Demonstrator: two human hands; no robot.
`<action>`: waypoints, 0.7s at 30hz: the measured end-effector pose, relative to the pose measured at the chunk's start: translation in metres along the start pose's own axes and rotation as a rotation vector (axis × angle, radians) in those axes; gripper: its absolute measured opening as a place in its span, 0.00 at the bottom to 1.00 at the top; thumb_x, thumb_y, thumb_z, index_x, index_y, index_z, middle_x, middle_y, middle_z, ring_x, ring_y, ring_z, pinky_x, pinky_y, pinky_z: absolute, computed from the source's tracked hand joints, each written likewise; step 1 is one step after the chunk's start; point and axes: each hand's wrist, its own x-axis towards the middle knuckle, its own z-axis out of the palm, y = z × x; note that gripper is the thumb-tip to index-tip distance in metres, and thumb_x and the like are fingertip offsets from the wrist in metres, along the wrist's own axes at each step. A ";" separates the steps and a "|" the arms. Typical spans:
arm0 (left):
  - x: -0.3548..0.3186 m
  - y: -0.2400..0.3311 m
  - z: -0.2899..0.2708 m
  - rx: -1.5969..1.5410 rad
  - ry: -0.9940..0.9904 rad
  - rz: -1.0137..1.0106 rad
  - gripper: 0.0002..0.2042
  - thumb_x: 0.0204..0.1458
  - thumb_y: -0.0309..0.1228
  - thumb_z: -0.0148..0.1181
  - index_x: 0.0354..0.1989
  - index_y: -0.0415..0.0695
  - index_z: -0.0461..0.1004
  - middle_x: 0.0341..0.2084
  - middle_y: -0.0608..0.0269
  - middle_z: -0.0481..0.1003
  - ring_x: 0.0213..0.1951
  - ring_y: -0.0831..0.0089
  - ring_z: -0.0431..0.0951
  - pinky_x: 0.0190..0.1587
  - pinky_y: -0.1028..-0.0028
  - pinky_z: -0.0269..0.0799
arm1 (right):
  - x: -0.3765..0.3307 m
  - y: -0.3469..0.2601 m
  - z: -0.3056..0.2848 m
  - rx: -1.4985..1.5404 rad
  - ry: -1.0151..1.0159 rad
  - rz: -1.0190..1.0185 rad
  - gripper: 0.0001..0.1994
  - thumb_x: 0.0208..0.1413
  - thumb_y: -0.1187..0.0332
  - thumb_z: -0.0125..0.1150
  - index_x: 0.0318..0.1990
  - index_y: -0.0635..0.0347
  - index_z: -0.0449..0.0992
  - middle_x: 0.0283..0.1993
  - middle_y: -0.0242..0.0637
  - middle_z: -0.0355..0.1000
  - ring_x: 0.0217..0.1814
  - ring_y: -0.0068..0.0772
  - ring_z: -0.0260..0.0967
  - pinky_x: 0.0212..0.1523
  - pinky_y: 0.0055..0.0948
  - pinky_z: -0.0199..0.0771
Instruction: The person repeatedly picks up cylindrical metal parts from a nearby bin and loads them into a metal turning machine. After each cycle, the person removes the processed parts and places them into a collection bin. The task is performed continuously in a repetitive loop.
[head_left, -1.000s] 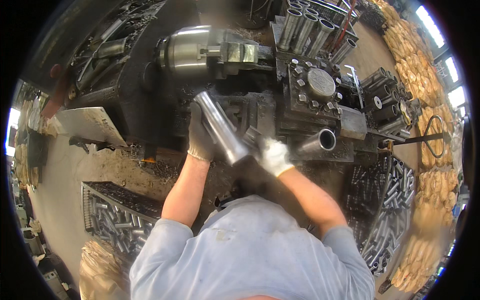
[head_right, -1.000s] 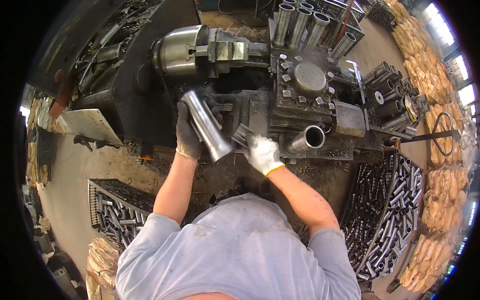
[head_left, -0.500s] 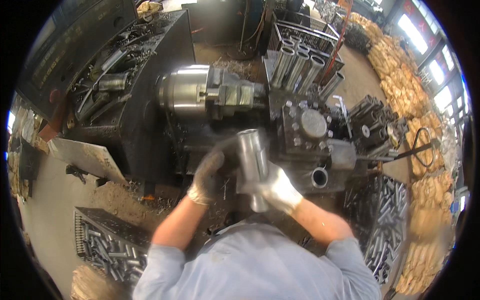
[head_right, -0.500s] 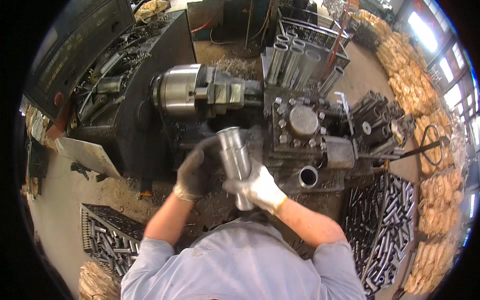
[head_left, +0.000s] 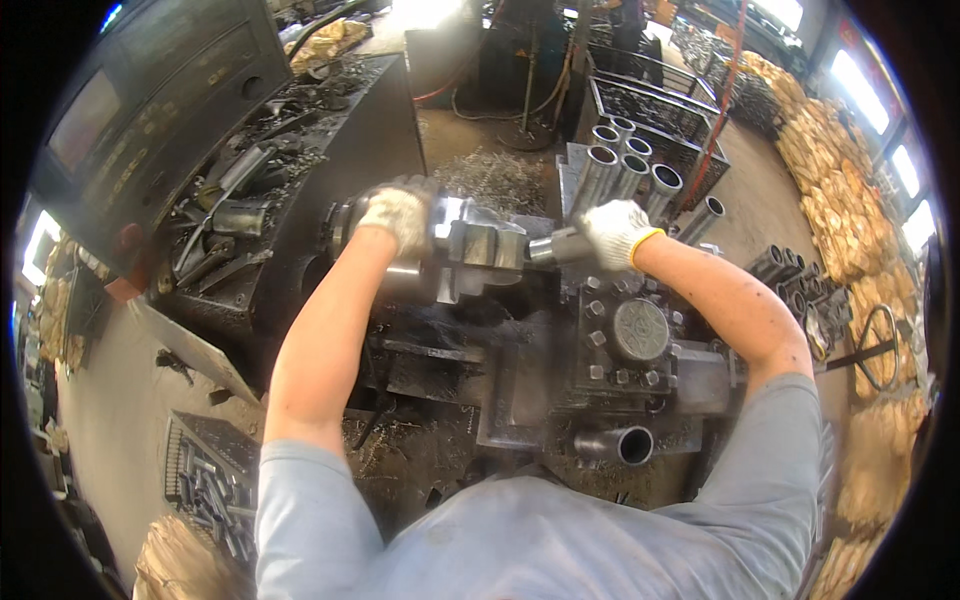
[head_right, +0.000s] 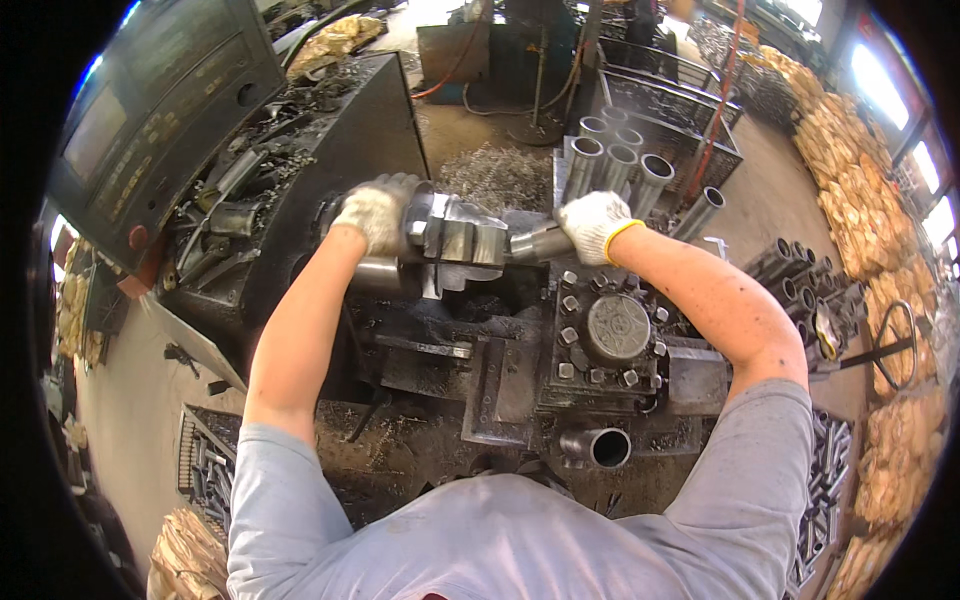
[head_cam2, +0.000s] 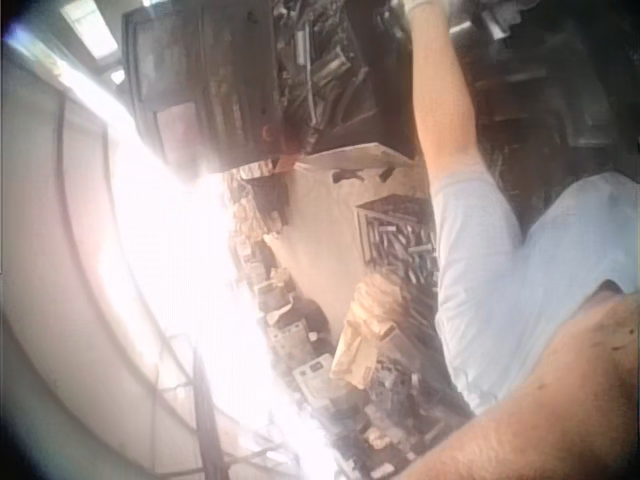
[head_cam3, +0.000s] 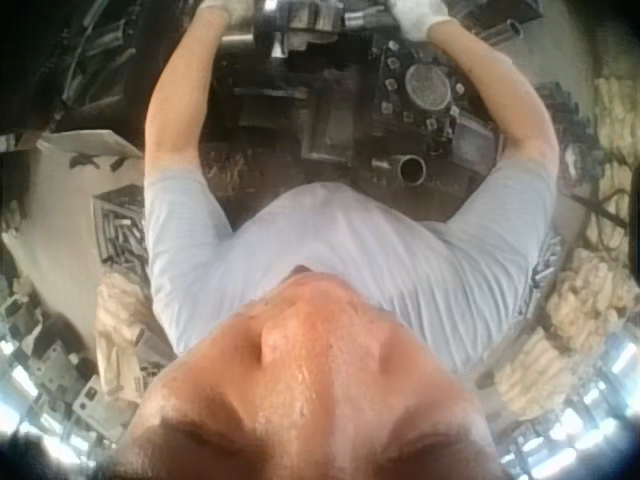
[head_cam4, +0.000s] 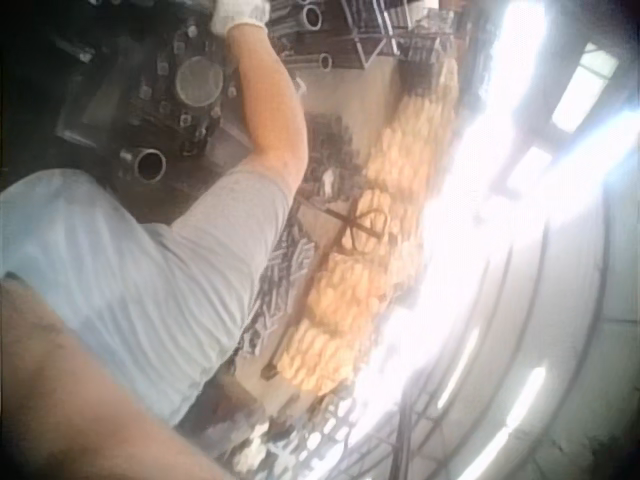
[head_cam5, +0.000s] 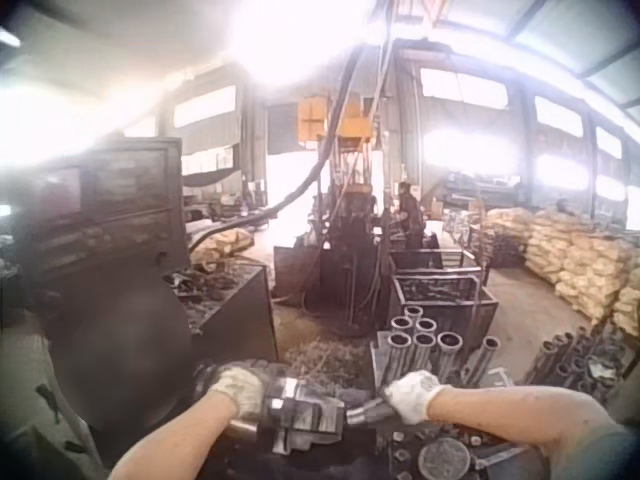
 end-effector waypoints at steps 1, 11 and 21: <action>0.002 -0.001 -0.006 -0.064 -0.079 0.020 0.45 0.36 0.40 0.79 0.68 0.42 0.68 0.61 0.49 0.76 0.63 0.49 0.76 0.66 0.53 0.75 | 0.011 0.001 0.012 0.128 -0.066 -0.034 0.22 0.45 0.60 0.75 0.48 0.60 0.83 0.41 0.51 0.85 0.45 0.54 0.85 0.48 0.47 0.85; -0.269 0.080 0.221 -1.626 0.254 -0.633 0.16 0.61 0.29 0.67 0.55 0.34 0.79 0.44 0.56 0.85 0.45 0.67 0.86 0.50 0.68 0.82 | 0.040 -0.028 0.033 0.485 -0.057 -0.180 0.27 0.46 0.50 0.75 0.44 0.66 0.86 0.43 0.58 0.83 0.47 0.55 0.84 0.52 0.45 0.84; -0.398 -0.022 0.285 -2.368 0.998 -1.472 0.21 0.70 0.55 0.49 0.30 0.54 0.73 0.18 0.70 0.67 0.22 0.70 0.65 0.32 0.67 0.64 | 0.069 -0.025 0.035 0.805 -0.213 -0.125 0.29 0.38 0.54 0.81 0.45 0.68 0.85 0.36 0.44 0.84 0.36 0.36 0.80 0.40 0.38 0.82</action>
